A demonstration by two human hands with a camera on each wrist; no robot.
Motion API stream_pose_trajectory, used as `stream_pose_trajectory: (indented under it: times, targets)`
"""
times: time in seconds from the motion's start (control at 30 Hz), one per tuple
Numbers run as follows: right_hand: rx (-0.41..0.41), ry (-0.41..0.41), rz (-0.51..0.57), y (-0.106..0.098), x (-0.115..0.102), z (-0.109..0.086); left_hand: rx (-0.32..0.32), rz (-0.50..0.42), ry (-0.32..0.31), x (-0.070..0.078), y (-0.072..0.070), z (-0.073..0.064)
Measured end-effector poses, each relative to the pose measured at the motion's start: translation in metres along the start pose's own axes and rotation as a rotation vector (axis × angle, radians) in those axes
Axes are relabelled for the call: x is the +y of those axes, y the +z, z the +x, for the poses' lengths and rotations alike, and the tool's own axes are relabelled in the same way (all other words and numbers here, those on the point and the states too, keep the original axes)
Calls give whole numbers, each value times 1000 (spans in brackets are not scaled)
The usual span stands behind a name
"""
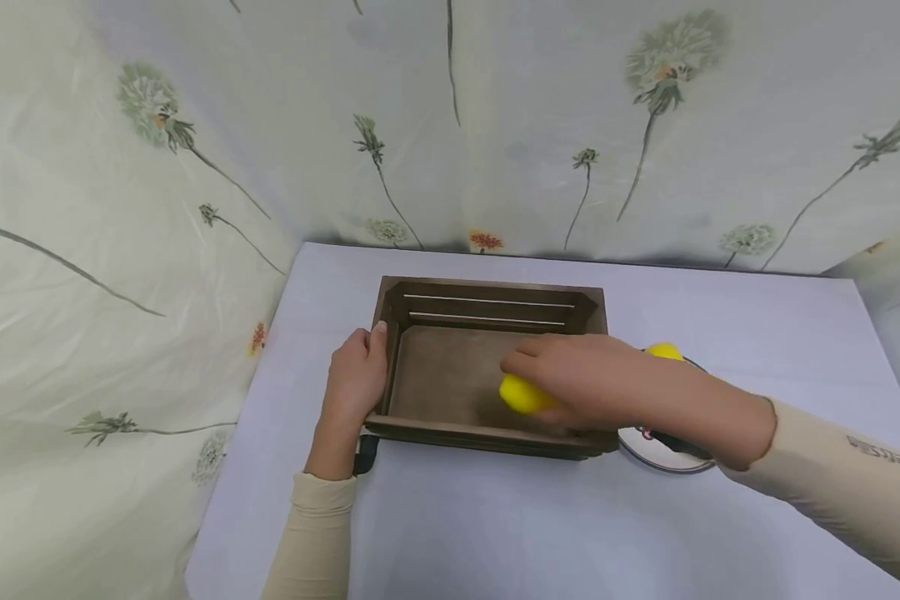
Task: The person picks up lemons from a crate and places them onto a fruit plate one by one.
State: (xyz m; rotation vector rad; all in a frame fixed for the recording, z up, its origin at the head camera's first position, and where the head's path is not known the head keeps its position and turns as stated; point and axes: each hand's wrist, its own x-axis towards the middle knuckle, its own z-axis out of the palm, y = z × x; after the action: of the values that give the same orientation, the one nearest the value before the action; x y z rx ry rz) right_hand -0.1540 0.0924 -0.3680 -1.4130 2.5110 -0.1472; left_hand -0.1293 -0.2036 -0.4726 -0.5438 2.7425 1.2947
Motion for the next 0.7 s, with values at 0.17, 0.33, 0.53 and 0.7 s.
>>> stream_pose_trajectory:
  times: [0.17,0.33,0.53,0.7]
  targets:
    - [86,-37,-21,2,5,-28,-7,7,-3,0,0,0]
    - [135,1,-12,3,8,-54,-12,2,-4,0,-1,0]
    - [139,62,-54,6,9,-80,-16,-4,-12,-1,-1,1]
    - [138,74,-86,14,11,-103,-18,3,-13,0,-2,0]
